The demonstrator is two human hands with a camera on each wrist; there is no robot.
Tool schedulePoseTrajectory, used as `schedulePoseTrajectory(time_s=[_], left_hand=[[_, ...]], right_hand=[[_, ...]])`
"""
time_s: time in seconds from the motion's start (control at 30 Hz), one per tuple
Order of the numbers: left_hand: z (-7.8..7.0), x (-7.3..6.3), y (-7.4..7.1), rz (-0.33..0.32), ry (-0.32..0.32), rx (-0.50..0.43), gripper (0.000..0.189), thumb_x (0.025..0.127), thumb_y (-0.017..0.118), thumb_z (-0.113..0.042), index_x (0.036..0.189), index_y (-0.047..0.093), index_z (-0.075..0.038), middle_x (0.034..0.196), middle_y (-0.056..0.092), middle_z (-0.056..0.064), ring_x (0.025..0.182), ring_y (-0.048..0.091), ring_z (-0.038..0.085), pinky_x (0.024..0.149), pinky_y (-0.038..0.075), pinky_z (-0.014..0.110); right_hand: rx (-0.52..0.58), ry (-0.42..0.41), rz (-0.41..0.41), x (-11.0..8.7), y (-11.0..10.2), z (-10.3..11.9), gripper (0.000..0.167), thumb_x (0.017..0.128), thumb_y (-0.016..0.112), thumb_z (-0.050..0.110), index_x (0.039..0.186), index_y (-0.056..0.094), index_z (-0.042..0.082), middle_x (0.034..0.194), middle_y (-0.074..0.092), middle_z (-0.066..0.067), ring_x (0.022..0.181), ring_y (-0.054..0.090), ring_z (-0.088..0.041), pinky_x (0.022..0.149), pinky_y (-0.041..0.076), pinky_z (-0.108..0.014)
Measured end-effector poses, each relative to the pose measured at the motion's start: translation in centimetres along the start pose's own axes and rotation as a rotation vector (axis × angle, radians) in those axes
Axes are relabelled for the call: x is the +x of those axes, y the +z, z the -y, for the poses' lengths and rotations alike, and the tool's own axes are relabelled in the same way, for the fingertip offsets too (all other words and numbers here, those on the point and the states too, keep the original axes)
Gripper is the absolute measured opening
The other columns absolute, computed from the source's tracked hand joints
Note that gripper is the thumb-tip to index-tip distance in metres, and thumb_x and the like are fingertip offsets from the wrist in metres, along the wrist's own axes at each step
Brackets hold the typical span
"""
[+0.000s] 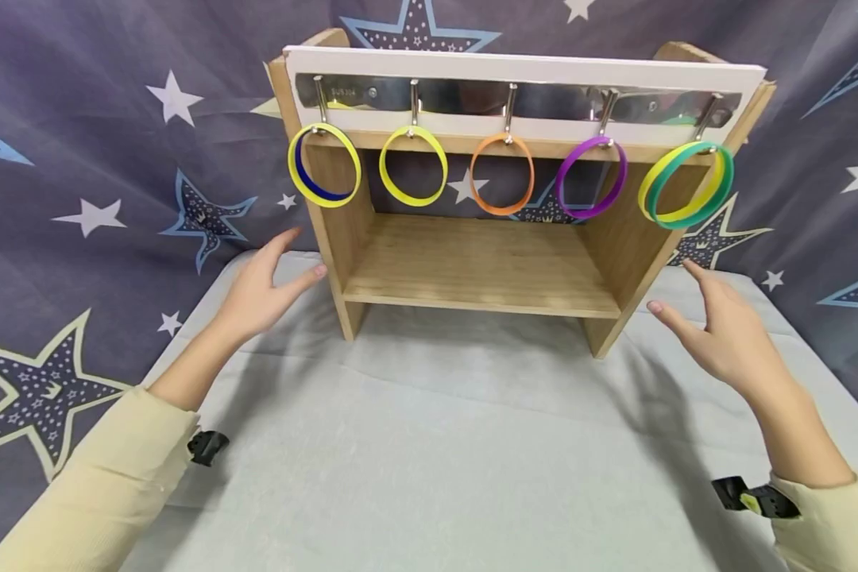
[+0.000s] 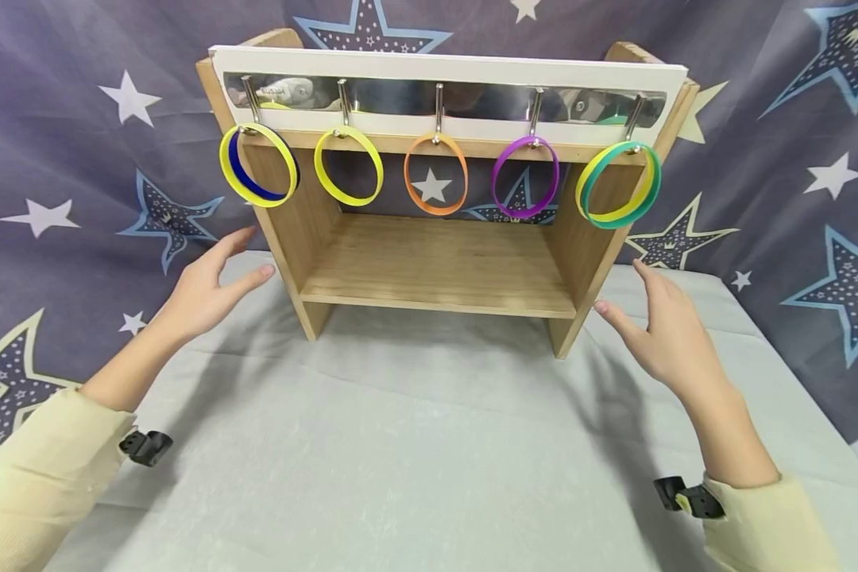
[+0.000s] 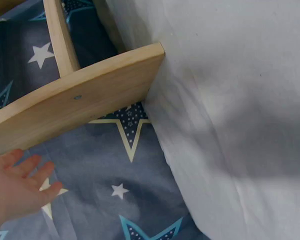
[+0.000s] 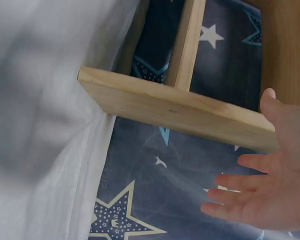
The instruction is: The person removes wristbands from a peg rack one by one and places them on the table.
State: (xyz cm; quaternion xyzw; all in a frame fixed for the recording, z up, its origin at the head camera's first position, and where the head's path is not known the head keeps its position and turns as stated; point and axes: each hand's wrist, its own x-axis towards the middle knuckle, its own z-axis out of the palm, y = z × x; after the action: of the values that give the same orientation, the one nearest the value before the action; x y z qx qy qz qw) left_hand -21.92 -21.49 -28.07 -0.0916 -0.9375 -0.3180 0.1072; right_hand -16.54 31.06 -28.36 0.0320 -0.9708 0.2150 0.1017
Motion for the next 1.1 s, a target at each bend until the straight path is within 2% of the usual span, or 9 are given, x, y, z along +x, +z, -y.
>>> schedulePoseTrajectory(time_s=[0.1,0.3,0.4,0.53,0.7,0.8,0.93,1.1], left_hand=[[0.1,0.3,0.3,-0.017,0.023,-0.116,0.068,0.093,0.059,-0.039,0.149,0.032,-0.011,0.150,0.040,0.019,0.140,0.037,0.036,0.116,0.030,0.054],[0.0,1.1,0.9,-0.013,0.051,-0.347,0.060,0.095,0.059,-0.025,0.147,0.035,-0.009,0.151,0.042,0.014,0.138,0.042,0.031,0.115,0.036,0.046],[-0.2,1.5,1.2,-0.021,0.050,-0.421,0.055,0.095,0.059,-0.020,0.144,0.040,-0.007,0.147,0.047,0.013,0.133,0.048,0.026,0.111,0.042,0.034],[-0.6,1.9,1.4,-0.031,0.010,-0.465,0.052,0.095,0.058,-0.022,0.142,0.043,-0.006,0.144,0.051,0.014,0.128,0.052,0.017,0.103,0.046,0.020],[-0.8,2.4,1.4,-0.042,-0.047,-0.497,0.053,0.095,0.059,-0.028,0.141,0.044,-0.006,0.143,0.051,0.015,0.127,0.052,0.012,0.106,0.045,0.025],[-0.7,2.7,1.3,-0.040,-0.081,-0.515,0.053,0.094,0.060,-0.029,0.140,0.046,-0.007,0.142,0.052,0.014,0.122,0.054,0.005,0.104,0.045,0.024],[-0.5,3.0,1.3,-0.027,-0.102,-0.556,0.052,0.093,0.061,-0.030,0.138,0.048,-0.008,0.136,0.058,0.005,0.111,0.054,-0.005,0.099,0.045,0.020],[-0.3,3.2,1.2,-0.007,-0.088,-0.635,0.047,0.092,0.064,-0.026,0.133,0.052,-0.007,0.113,0.063,-0.014,0.101,0.057,-0.007,0.091,0.047,0.013]], right_hand=[[0.016,-0.014,-0.038,-0.6,0.1,0.4,0.078,0.095,0.055,0.045,0.152,0.020,0.003,0.147,0.033,-0.035,0.133,0.031,-0.055,0.103,0.027,-0.071],[0.025,-0.047,-0.113,-1.9,0.3,1.5,0.069,0.093,0.061,0.038,0.148,0.033,0.006,0.138,0.046,-0.034,0.116,0.048,-0.054,0.088,0.041,-0.067],[0.043,-0.082,-0.158,-2.3,0.4,2.3,0.066,0.092,0.064,0.035,0.145,0.038,0.005,0.135,0.050,-0.032,0.112,0.052,-0.052,0.086,0.044,-0.064],[0.062,-0.160,-0.221,-2.4,0.7,3.9,0.061,0.089,0.068,0.030,0.138,0.046,0.001,0.128,0.056,-0.031,0.111,0.055,-0.046,0.086,0.047,-0.060],[0.085,-0.237,-0.247,-2.2,1.1,6.4,0.057,0.086,0.072,0.028,0.130,0.052,-0.002,0.123,0.060,-0.027,0.111,0.057,-0.041,0.086,0.049,-0.055],[0.107,-0.288,-0.245,-2.0,1.3,8.2,0.055,0.086,0.073,0.026,0.130,0.053,-0.001,0.124,0.061,-0.024,0.113,0.058,-0.039,0.088,0.050,-0.053],[0.130,-0.339,-0.232,-1.7,1.5,10.2,0.056,0.084,0.074,0.023,0.132,0.053,0.003,0.125,0.061,-0.021,0.113,0.059,-0.036,0.091,0.049,-0.051],[0.150,-0.369,-0.202,-1.1,1.7,12.5,0.055,0.085,0.074,0.025,0.133,0.053,0.006,0.126,0.061,-0.017,0.115,0.058,-0.032,0.092,0.050,-0.049]])
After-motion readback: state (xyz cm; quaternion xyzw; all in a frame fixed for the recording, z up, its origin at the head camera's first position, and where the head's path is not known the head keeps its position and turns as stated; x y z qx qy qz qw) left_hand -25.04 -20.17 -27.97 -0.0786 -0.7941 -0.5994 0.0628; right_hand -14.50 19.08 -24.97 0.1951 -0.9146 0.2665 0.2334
